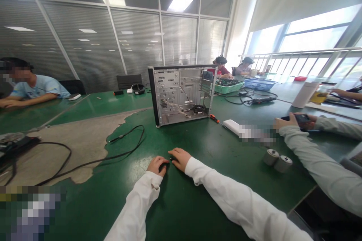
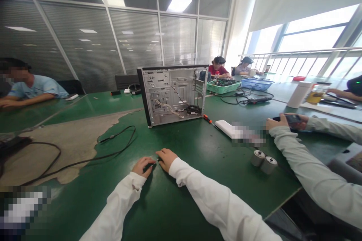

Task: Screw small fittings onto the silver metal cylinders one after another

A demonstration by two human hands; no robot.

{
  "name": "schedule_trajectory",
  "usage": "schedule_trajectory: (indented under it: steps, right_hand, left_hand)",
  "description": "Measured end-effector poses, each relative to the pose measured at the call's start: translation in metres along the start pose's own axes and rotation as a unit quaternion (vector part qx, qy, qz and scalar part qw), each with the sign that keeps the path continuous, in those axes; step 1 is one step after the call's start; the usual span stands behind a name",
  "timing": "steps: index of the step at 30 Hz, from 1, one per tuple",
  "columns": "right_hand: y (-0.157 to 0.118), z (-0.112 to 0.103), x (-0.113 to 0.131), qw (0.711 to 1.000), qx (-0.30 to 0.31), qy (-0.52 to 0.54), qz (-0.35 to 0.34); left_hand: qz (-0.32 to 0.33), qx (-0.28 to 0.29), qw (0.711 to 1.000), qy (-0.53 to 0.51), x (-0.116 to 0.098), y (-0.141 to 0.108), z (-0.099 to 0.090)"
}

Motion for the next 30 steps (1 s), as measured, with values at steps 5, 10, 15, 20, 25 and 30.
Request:
schedule_trajectory:
  steps: [5, 10, 15, 20, 25, 30]
  right_hand:
    - [0.023, 0.018, 0.007, 1.000, 0.003, 0.018, 0.018]
    - [0.000, 0.007, 0.000, 1.000, 0.000, 0.022, 0.010]
    - [-0.051, -0.022, -0.023, 0.999, -0.008, 0.042, -0.020]
    - [-0.118, -0.068, -0.082, 0.998, -0.032, 0.000, 0.061]
    - [-0.194, -0.134, -0.156, 0.960, -0.154, -0.157, 0.172]
    - [-0.248, -0.201, -0.191, 0.840, -0.336, -0.307, 0.293]
  left_hand:
    - [0.009, 0.006, 1.000, 0.004, 0.002, 0.000, 0.002]
    - [-0.002, 0.010, 1.000, 0.002, 0.001, 0.000, 0.002]
    - [-0.011, 0.001, 1.000, 0.001, -0.003, 0.001, -0.001]
    - [-0.007, -0.006, 1.000, 0.008, -0.003, 0.001, -0.002]
    - [0.001, -0.008, 1.000, 0.015, 0.000, 0.001, 0.000]
    - [0.014, -0.010, 1.000, 0.011, 0.000, 0.001, 0.001]
Point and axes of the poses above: each hand's wrist, its own y-axis towards the middle knuckle, its own z-axis out of the palm, x = y × z, the point moved 5 cm from there along y, towards the middle knuckle, and after that the axes turned 10 degrees about z, right-handed, at the moved point
